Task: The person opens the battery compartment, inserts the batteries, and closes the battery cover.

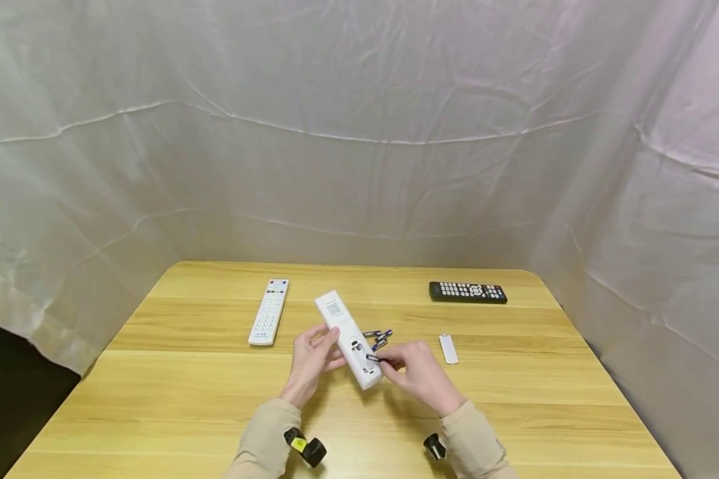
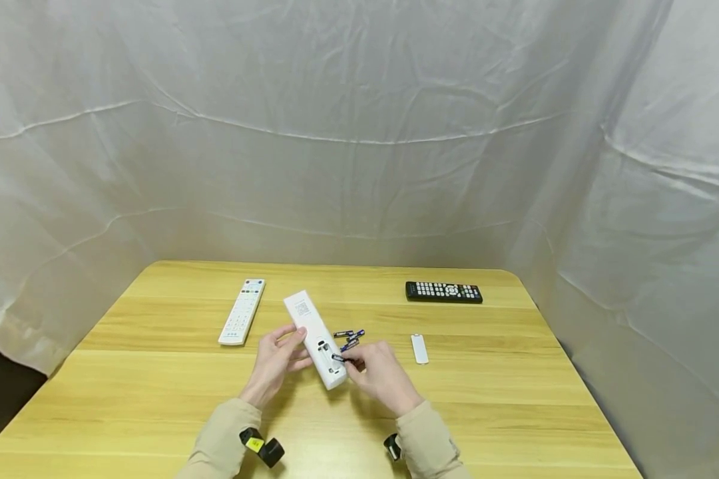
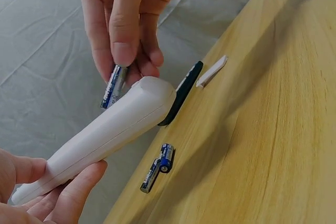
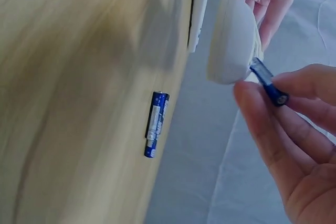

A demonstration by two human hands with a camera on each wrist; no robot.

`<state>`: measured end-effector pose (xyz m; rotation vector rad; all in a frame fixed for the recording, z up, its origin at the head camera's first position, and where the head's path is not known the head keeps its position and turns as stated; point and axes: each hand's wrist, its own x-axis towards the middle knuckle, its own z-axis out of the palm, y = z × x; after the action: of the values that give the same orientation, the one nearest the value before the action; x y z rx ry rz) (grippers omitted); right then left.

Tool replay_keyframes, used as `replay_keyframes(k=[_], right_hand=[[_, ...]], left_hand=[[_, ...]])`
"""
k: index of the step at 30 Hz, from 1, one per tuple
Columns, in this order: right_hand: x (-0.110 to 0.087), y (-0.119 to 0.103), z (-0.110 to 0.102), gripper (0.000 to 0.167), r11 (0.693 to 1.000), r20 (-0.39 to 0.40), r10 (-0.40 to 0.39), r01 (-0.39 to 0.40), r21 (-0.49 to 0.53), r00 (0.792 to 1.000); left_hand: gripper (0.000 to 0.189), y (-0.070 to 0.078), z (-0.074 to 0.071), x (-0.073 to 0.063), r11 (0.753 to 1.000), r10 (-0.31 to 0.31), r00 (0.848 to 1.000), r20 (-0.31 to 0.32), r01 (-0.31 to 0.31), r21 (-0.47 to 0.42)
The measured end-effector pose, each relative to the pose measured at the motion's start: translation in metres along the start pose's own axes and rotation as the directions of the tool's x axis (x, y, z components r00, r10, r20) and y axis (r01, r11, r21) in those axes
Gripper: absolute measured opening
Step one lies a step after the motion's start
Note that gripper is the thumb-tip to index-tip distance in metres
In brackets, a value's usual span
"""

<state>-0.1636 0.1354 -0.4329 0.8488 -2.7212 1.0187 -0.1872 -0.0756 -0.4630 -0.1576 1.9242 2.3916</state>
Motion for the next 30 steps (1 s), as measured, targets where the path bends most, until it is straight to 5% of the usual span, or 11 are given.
replay_keyframes(k=[5, 13, 30], right_hand=[[-0.003, -0.012, 0.001, 0.015, 0.992, 0.005, 0.002, -0.001, -0.127, 1.0], [-0.007, -0.022, 0.012, 0.005, 0.962, -0.12, -0.058, 0.023, -0.272, 0.991], [-0.006, -0.02, 0.033, 0.008, 0.929, -0.27, -0.116, 0.008, -0.37, 0.956]], left_hand=[[0.045, 0.0, 0.0, 0.001, 1.0, 0.001, 1.0, 0.0, -0.001, -0.005], [0.046, 0.0, 0.002, 0.0, 1.0, 0.005, 1.0, 0.004, -0.005, 0.004], [0.045, 0.0, 0.0, 0.0, 1.0, 0.015, 1.0, 0.011, -0.015, -0.003]])
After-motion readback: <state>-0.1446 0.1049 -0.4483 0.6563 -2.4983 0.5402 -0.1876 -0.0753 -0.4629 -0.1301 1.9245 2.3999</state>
